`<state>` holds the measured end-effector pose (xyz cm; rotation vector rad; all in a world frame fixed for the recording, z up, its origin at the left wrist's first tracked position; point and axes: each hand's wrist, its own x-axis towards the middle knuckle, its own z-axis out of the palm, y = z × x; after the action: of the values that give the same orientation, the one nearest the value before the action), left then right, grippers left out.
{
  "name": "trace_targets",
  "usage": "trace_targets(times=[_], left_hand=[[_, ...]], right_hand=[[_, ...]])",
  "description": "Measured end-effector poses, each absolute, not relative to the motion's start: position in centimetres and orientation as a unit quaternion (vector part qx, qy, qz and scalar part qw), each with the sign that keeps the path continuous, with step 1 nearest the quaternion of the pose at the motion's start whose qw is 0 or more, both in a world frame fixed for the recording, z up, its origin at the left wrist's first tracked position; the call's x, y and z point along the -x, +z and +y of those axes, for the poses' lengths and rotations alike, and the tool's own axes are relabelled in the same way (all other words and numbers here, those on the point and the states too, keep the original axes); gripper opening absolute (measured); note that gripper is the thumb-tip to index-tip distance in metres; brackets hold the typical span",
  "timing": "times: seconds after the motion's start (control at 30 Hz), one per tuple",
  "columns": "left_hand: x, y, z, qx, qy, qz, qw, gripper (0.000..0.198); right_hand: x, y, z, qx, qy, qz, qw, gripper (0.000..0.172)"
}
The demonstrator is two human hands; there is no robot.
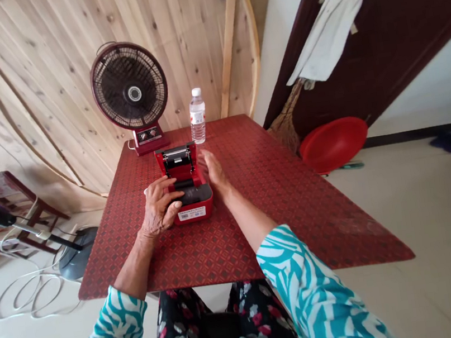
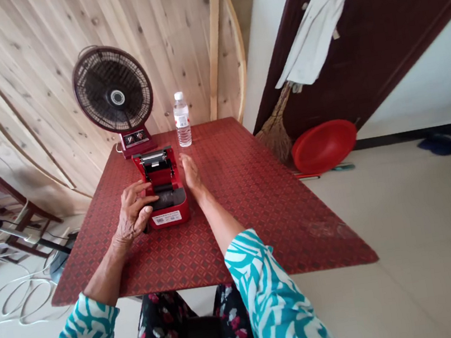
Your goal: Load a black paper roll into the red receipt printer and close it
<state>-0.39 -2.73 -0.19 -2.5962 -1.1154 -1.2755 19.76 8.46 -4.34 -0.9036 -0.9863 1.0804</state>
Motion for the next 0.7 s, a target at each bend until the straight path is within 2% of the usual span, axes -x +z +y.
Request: trace_targets(times=[0.17, 0.27, 0.43, 0.7], left_hand=[[0.4, -0.4, -3.2, 0.831, -0.42, -0.355, 0.08, 0.048], [0.4, -0.6, -3.2, 0.824, -0.424, -0.365, 0.09, 0.047], [0.4, -0.8, -3.3, 0.813, -0.439, -0.375, 0.082, 0.051], [0.8, -0.8, -3.0, 0.797, -0.438, -0.414, 0.042, 0.061]], right_hand=[[-19.4, -1.8, 10.2, 0.383, 0.457, -0.501, 0.627, 0.049], [-19.5, -2.3, 8.7, 0.399, 0.424, -0.509, 0.634, 0.055], [-19.8, -4.2, 5.3, 0.401, 0.354, -0.522, 0.665, 0.057], [-19.5, -4.6, 3.7, 0.408, 0.335, -0.54, 0.655, 0.052]])
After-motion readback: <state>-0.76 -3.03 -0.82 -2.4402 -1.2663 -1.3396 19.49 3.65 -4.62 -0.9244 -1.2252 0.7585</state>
